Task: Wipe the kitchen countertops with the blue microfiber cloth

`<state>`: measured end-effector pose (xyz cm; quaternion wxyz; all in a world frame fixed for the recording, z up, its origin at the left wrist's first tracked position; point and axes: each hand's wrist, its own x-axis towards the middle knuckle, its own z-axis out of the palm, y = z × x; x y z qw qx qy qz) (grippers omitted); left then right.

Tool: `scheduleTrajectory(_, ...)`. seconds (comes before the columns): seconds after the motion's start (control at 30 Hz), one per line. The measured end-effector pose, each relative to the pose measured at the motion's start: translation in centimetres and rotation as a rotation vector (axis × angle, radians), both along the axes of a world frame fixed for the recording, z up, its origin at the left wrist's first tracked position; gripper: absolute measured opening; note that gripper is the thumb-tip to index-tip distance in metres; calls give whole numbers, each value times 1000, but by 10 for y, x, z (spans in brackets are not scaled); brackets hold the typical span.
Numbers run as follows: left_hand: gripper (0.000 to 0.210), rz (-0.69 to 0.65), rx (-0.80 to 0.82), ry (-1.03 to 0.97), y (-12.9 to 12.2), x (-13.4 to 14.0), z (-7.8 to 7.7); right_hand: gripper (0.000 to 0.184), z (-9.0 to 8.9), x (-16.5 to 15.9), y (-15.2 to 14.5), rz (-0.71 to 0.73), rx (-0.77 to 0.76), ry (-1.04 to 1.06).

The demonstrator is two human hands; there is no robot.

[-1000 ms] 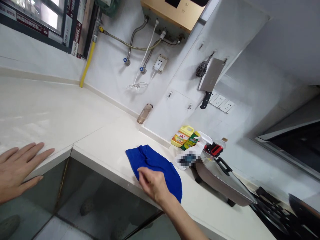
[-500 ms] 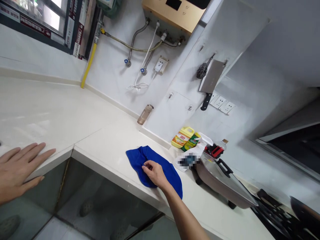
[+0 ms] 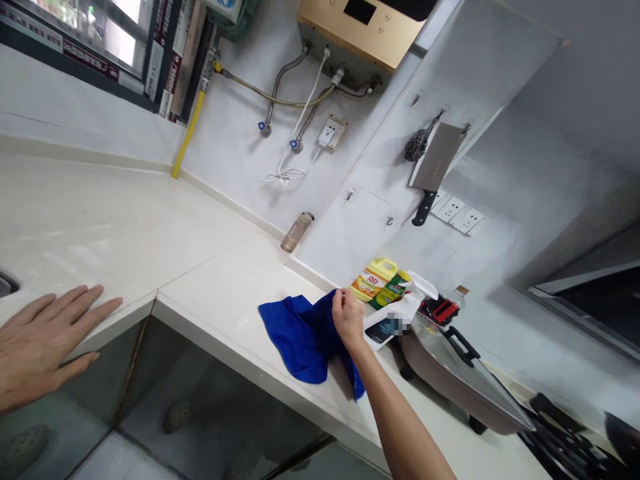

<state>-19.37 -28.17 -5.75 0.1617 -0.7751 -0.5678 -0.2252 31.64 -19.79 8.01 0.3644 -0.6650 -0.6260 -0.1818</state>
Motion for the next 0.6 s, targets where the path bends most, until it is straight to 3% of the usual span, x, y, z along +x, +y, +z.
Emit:
scheduleTrajectory(0.13, 77, 0, 16, 9, 5, -3, -5, 48, 29, -27, 27, -10, -5, 37)
scheduleTrajectory(0.23, 89, 24, 13, 22, 8, -4, -5, 54, 31, -53, 23, 273, -187, 62)
scheduleTrajectory(0.33, 90, 45, 6, 28, 7, -2, -1, 58, 21, -60, -5, 497, -227, 3)
scheduleTrajectory(0.43, 89, 40, -11, 17, 5, 0, 1, 34, 2, -41, -42, 431, -204, -150)
scheduleTrajectory(0.6, 91, 53, 4, 60, 6, 0, 2, 20, -40, 4, -81, 420, -446, -289)
